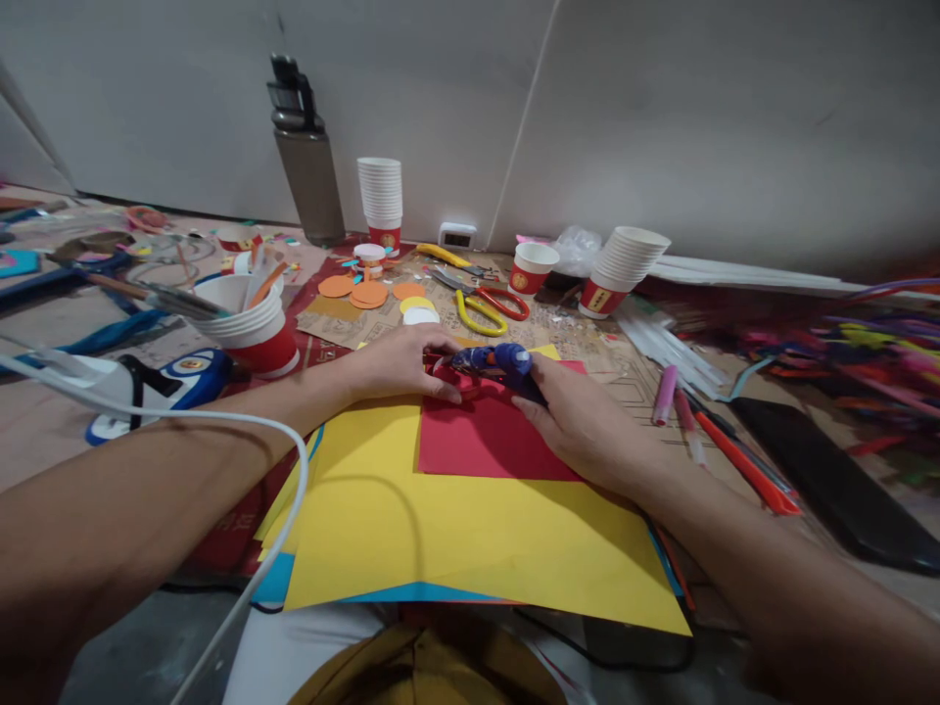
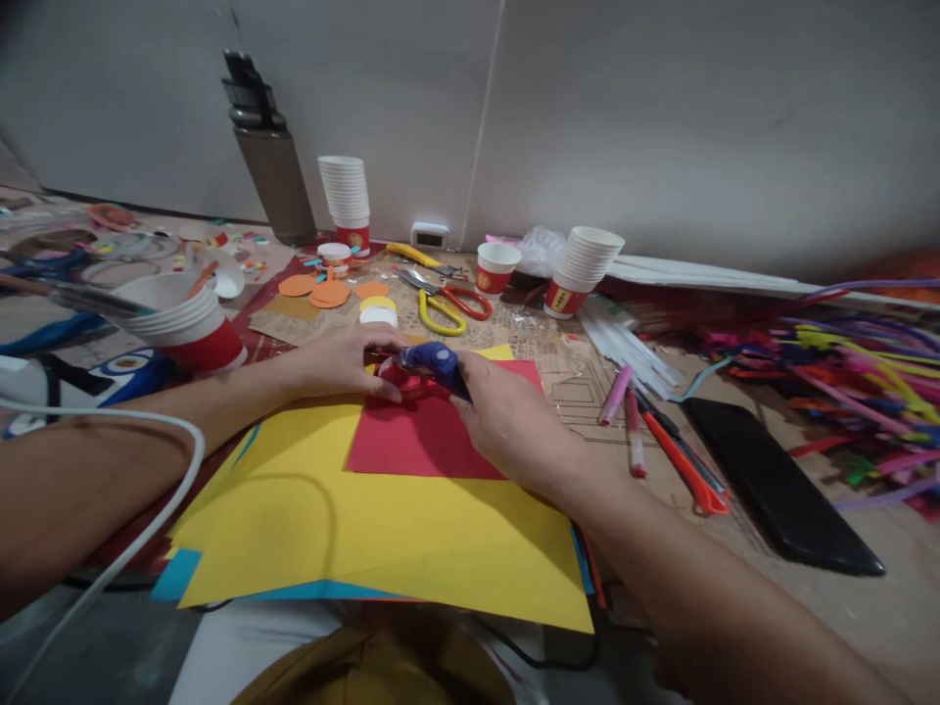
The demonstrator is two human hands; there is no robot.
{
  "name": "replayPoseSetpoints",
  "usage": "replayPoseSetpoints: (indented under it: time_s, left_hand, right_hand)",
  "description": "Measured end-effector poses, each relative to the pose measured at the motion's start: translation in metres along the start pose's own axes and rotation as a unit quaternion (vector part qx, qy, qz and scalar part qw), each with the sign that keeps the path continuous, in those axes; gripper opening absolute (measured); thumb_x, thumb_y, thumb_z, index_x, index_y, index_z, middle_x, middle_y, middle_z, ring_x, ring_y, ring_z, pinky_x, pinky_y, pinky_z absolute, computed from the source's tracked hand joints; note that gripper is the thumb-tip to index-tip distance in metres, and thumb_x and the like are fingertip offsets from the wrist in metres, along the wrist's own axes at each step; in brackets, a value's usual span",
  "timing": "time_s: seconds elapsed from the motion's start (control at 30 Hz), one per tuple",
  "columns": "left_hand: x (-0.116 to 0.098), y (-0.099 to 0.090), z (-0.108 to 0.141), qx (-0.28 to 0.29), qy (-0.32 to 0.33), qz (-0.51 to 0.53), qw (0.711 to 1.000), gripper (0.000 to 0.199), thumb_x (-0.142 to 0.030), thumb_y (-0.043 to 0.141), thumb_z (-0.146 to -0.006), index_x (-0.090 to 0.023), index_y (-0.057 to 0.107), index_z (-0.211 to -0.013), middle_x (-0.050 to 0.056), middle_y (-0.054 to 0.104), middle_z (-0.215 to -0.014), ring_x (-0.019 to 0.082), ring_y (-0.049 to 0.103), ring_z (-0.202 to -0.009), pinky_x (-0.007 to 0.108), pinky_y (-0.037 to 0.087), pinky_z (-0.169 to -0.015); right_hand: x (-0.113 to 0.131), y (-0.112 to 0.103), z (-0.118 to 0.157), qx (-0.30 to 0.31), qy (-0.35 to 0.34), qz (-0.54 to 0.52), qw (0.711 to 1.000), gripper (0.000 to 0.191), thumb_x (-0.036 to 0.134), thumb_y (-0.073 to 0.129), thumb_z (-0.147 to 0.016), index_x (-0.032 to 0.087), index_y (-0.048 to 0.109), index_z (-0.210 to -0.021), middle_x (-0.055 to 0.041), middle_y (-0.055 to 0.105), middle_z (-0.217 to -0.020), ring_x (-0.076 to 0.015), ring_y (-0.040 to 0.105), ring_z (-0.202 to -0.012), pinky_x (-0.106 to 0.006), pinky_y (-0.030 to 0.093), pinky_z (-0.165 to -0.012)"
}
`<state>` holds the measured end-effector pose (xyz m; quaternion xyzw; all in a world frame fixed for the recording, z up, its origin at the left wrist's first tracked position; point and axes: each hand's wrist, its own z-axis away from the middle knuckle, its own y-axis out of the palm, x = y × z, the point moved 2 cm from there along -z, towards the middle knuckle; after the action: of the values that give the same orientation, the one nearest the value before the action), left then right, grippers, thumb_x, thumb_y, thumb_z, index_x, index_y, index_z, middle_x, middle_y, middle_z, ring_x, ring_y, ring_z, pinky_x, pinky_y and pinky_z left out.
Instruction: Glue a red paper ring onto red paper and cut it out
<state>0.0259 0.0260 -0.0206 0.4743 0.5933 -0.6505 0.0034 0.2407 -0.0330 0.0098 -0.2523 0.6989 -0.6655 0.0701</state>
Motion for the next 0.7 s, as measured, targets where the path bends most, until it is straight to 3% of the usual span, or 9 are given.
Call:
replayPoseSetpoints:
  time_s: [0.17,0.4,0.7]
  left_hand:
    - [-0.0005,-0.0002,0.0,-0.005,0.002,-0.006,1.0,0.048,-0.051,0.076,-0.068,-0.024,0.072,-0.107,0.002,0.069,-0.108,0.021,0.061,-0.102,0.029,0.046,-0.088]
    - [0.0003,-0.0002,-0.0004,-0.006,-0.006,-0.024,1.0,0.05,-0.053,0.076,-0.067,-0.021,0.072,-0.105,0.003,0.069,-0.107,0.021,0.061,-0.099,0.029,0.046,-0.085]
    - [-0.0003,-0.0002,-0.0007,0.002,-0.013,-0.004,1.0,0.049,-0.049,0.078,-0.067,-0.021,0.071,-0.107,0.002,0.07,-0.104,0.019,0.062,-0.095,0.027,0.046,-0.083]
  right_hand:
    - [-0.0011,-0.0003,0.0006,-0.003,-0.003,-0.002,1.0,0.04,0.024,0.049,-0.092,0.02,0.05,-0.132,-0.0127,0.07,-0.107,-0.027,0.067,-0.089,-0.029,0.042,-0.063]
    - [-0.0051,-0.0007,0.0028,0.014,0.025,0.002,1.0,0.026,0.026,0.048,-0.092,0.017,0.058,-0.114,-0.0141,0.071,-0.101,-0.027,0.066,-0.083,-0.03,0.041,-0.061]
    - [-0.0009,0.0021,0.0015,0.032,0.034,-0.018,0.999,0.029,0.028,0.047,-0.093,0.017,0.055,-0.118,-0.0142,0.07,-0.107,-0.0277,0.065,-0.091,-0.031,0.044,-0.067]
